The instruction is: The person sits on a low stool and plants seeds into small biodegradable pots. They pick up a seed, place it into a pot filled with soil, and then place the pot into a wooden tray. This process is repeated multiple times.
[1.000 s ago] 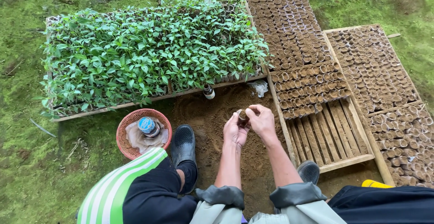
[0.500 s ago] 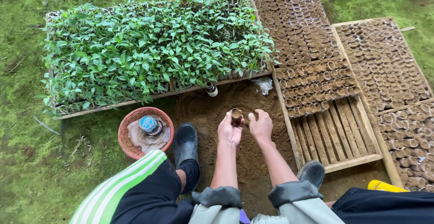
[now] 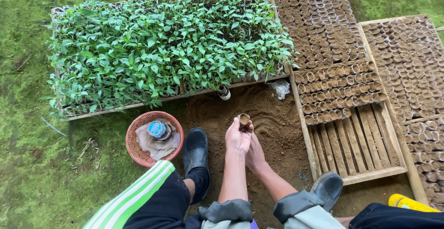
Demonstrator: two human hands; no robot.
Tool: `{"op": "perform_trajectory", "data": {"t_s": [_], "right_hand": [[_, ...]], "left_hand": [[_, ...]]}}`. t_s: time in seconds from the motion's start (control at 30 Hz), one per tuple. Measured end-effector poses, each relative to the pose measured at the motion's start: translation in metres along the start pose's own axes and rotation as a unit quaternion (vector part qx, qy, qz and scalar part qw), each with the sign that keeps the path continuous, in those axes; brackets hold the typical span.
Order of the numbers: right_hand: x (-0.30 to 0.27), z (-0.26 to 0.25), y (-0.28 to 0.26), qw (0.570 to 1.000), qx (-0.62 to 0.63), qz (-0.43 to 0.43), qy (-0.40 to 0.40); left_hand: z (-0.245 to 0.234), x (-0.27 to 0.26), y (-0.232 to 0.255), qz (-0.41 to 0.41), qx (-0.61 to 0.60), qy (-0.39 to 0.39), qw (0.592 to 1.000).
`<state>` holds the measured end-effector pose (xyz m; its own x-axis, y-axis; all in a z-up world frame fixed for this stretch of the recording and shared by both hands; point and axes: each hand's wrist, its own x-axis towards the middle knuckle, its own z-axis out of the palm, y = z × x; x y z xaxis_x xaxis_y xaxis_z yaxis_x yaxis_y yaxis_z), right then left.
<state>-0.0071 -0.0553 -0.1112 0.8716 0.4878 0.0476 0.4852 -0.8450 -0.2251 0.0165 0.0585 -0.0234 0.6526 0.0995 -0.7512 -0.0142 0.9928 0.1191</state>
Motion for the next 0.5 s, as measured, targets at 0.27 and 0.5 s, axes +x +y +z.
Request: {"op": "perform_trajectory", "data": {"t_s": [0.27, 0.5], "right_hand": [[-0.009, -0.01, 0.03, 0.964, 0.145, 0.222, 0.015], [0.051, -0.201, -0.016, 0.747, 0.562, 0.344, 0.091]], "left_hand": [[-0.002, 0.004, -0.008, -0.004, 0.029, -0.007, 1.0], [0.001, 0.006, -0.02, -0.004, 0.064, -0.022, 0.998]]}}
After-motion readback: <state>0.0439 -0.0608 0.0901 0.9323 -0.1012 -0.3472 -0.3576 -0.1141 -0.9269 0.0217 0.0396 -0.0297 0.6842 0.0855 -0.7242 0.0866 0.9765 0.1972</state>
